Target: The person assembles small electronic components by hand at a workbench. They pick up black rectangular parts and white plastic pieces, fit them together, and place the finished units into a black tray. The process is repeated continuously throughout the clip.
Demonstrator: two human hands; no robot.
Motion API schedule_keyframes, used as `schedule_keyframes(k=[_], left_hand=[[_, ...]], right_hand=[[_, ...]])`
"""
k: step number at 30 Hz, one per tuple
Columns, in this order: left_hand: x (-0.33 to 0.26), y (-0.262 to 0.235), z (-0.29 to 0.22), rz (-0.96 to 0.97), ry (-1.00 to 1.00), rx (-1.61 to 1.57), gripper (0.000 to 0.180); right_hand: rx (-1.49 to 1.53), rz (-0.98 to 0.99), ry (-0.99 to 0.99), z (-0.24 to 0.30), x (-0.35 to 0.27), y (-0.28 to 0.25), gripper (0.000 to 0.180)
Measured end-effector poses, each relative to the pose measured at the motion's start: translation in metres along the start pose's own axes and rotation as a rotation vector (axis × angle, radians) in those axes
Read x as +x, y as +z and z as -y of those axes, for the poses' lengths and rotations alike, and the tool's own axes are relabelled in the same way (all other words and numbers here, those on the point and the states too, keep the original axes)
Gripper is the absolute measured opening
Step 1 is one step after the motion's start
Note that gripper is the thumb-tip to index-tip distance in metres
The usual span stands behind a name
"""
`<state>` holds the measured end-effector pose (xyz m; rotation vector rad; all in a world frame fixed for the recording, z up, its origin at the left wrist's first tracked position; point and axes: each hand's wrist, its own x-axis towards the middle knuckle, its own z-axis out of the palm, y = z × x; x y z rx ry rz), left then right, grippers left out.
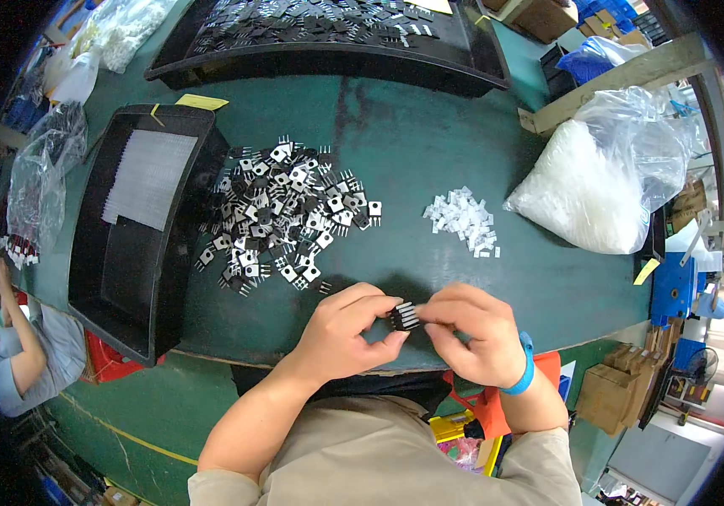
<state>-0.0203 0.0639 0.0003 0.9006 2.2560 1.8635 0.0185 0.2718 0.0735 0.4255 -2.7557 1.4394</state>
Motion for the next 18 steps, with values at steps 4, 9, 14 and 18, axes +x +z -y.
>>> schedule_keyframes(k=[4,9,14,18], left_hand=[[0.000,0.000,0.001,0.004,-0.003,0.002,0.034],[-0.001,0.000,0.002,-0.005,-0.004,0.019,0.035],[-0.002,0.006,0.006,-0.042,0.016,-0.015,0.037],[-0.001,0.004,0.005,-0.029,0.006,-0.020,0.037]], right_hand=[[-0.019,-0.051,-0.014,0.003,-0.006,0.005,0.024],[-0.081,-0.071,0.152,-0.003,-0.017,-0.005,0.022],[-0.453,-0.271,0.291,-0.060,-0.029,-0.023,0.013],[-0.444,-0.399,0.434,-0.084,-0.022,-0.042,0.014]])
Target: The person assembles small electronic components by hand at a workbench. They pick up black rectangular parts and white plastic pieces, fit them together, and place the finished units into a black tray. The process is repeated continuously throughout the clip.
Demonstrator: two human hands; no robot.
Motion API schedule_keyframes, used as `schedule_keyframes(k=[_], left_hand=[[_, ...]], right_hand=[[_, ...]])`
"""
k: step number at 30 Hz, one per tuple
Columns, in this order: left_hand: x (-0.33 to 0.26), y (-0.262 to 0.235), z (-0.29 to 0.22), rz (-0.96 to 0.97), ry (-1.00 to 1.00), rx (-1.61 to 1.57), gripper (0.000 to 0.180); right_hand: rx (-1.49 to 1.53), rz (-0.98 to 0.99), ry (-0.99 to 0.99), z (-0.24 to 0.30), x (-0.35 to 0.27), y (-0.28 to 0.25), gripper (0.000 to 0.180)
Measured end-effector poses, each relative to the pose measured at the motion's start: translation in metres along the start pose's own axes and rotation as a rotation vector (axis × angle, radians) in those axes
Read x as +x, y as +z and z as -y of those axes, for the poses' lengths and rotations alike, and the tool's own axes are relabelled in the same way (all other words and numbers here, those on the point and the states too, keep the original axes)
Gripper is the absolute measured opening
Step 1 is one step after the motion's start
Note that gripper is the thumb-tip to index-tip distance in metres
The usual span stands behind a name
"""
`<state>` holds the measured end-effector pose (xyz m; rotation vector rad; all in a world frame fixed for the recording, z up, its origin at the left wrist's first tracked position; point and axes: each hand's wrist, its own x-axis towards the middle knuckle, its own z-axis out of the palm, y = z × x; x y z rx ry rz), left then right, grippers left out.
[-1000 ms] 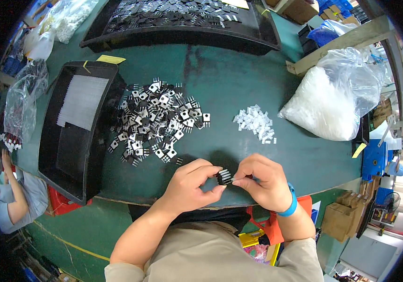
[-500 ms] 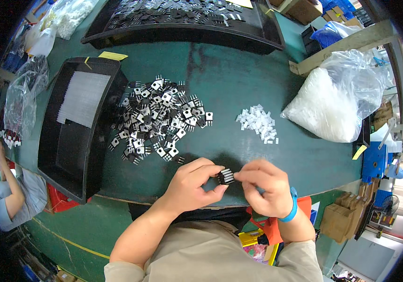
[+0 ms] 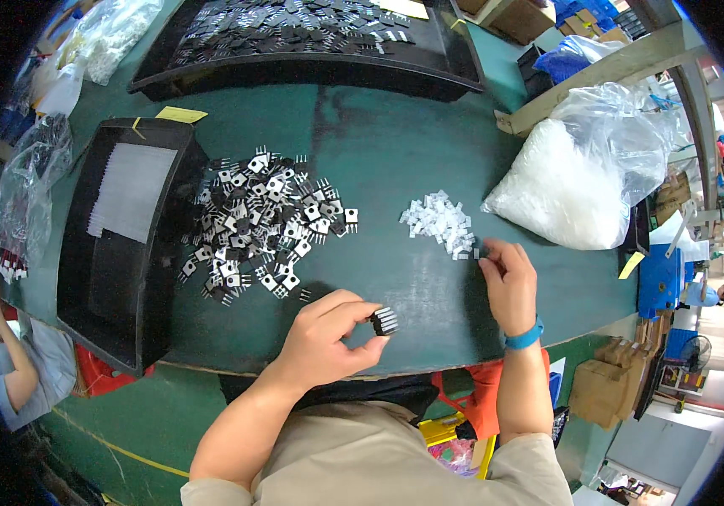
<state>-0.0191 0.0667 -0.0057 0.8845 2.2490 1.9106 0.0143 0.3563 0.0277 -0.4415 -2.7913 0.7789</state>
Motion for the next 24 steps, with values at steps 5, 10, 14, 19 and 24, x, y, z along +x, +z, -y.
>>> schedule_keyframes(k=[5,10,14,19,24], left_hand=[[0.001,0.000,0.000,-0.004,-0.001,-0.013,0.037],[0.000,-0.001,0.000,0.012,0.009,0.004,0.034],[-0.001,-0.003,-0.001,0.036,-0.036,0.009,0.035],[-0.001,-0.004,-0.002,0.032,-0.044,-0.004,0.036],[0.001,-0.004,-0.002,0.010,-0.029,-0.018,0.037]], right_hand=[[0.006,0.106,-0.018,-0.009,0.005,-0.004,0.011],[0.358,0.193,0.152,0.007,-0.011,-0.006,0.007],[0.852,0.356,0.075,0.056,-0.036,-0.004,0.007],[0.837,0.355,-0.144,0.075,-0.042,0.016,0.014],[0.854,0.411,-0.142,0.072,-0.050,0.028,0.014]])
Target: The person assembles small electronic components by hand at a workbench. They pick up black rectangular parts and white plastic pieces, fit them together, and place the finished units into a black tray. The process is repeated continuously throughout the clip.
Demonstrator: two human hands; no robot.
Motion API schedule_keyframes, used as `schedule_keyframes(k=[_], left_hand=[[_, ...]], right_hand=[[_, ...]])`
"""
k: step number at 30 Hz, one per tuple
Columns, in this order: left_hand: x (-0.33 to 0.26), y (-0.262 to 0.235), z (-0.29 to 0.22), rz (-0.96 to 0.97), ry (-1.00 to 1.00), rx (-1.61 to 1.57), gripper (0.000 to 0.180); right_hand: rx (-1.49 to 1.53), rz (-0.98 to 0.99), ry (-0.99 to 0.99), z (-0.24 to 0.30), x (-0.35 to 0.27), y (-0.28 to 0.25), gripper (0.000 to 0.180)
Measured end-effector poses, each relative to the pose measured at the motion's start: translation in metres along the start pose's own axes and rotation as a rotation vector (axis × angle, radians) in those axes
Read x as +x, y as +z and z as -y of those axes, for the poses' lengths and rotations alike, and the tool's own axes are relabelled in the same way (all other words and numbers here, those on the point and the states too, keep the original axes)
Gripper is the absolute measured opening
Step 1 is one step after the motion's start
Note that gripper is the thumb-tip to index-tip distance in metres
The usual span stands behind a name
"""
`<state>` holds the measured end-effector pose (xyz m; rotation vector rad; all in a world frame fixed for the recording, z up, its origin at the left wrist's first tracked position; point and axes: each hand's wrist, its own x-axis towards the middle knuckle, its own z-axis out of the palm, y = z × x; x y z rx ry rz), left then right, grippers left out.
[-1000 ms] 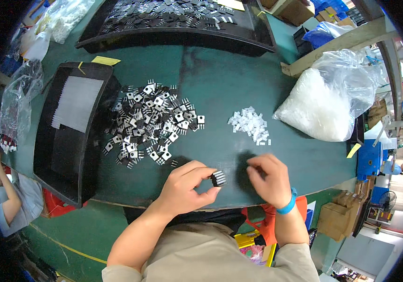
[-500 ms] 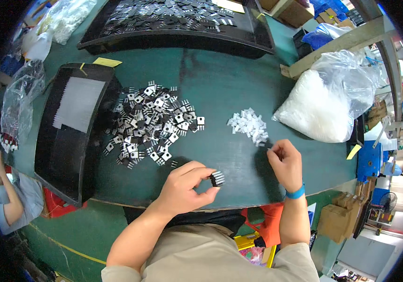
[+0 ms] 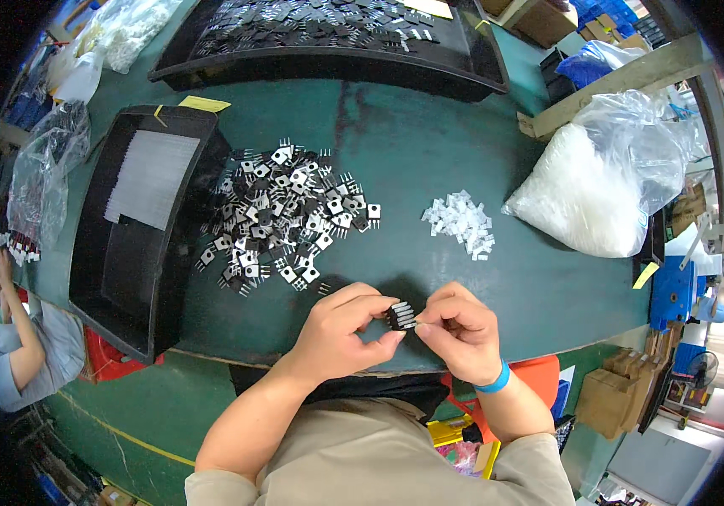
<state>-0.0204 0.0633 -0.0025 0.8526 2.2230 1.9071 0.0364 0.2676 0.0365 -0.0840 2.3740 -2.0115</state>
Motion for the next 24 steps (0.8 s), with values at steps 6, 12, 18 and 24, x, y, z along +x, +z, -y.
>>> schedule_keyframes(k=[6,12,18,24], left_hand=[[0.000,-0.001,0.002,0.011,0.003,-0.004,0.037],[0.001,-0.001,0.002,0.000,0.001,-0.008,0.038],[0.001,-0.003,0.001,0.001,-0.003,-0.024,0.037],[-0.001,-0.001,0.003,-0.004,-0.020,-0.040,0.035]], right_hand=[[0.029,0.004,0.000,-0.009,-0.004,0.000,0.016],[-0.373,-0.086,-0.315,0.001,-0.002,-0.004,0.024],[-0.456,-0.087,-0.476,0.000,-0.003,0.002,0.030],[-0.479,-0.054,-0.510,0.003,-0.001,0.005,0.030]])
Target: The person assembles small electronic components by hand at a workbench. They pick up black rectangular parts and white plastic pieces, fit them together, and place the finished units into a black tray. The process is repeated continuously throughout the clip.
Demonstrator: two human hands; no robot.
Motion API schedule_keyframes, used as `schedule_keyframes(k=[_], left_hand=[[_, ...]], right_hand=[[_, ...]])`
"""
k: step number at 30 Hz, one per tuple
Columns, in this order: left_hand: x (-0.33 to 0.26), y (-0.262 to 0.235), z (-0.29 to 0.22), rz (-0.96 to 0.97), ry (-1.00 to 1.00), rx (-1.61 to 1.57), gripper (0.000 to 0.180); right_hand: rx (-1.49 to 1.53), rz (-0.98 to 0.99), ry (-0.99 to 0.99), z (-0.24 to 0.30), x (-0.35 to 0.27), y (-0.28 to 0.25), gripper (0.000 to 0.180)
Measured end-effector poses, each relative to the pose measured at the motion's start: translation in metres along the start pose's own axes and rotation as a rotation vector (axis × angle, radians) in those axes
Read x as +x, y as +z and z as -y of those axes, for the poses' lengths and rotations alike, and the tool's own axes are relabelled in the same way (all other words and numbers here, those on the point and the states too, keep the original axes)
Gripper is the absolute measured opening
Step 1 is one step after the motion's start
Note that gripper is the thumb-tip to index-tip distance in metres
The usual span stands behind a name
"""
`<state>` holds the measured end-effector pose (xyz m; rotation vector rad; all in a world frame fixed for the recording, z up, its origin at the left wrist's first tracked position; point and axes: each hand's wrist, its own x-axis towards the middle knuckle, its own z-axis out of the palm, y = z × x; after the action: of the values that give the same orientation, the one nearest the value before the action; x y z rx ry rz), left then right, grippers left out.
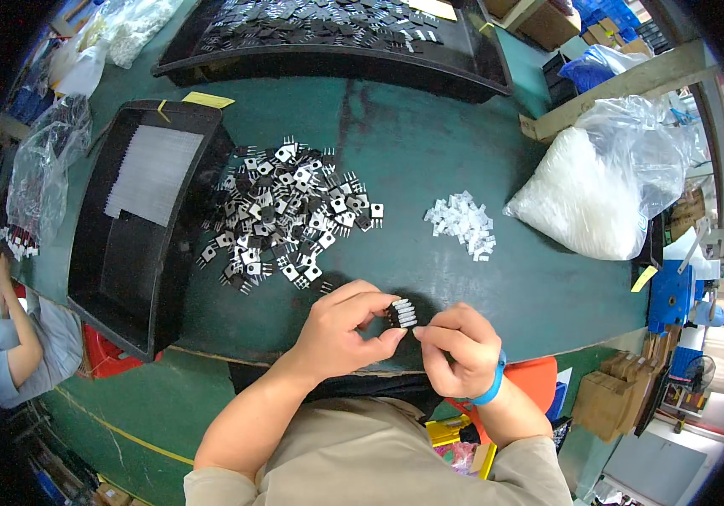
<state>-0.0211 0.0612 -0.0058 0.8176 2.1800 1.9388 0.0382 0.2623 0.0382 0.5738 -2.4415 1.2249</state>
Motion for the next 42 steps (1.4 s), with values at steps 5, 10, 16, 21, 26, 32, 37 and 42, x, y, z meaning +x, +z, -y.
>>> schedule_keyframes(k=[5,10,16,21,26,32,37,42], left_hand=[[-0.001,-0.001,0.000,-0.010,0.001,-0.002,0.035],[0.000,-0.001,-0.001,-0.003,-0.012,0.006,0.035],[0.000,-0.002,-0.003,0.002,0.037,0.002,0.039],[-0.005,-0.006,-0.007,-0.016,0.110,-0.041,0.041],[-0.012,-0.028,-0.033,-0.016,0.071,-0.050,0.043],[-0.025,-0.065,-0.070,-0.023,-0.072,0.081,0.043],[-0.033,-0.096,-0.095,-0.014,-0.136,0.194,0.034],[-0.037,-0.123,-0.106,-0.063,-0.136,0.278,0.032]], right_hand=[[-0.030,-0.006,0.020,0.005,0.001,0.001,0.030],[-0.027,0.019,0.084,0.010,0.000,0.004,0.027],[0.455,-0.041,0.543,0.006,-0.001,0.002,0.039],[0.355,0.190,0.344,0.005,0.019,-0.003,0.047],[0.257,0.241,0.170,0.011,0.032,0.001,0.049],[0.305,0.329,0.056,0.029,0.056,0.019,0.047],[0.339,0.418,-0.043,0.043,0.077,0.037,0.059],[0.459,0.428,-0.083,0.047,0.092,0.052,0.064]])
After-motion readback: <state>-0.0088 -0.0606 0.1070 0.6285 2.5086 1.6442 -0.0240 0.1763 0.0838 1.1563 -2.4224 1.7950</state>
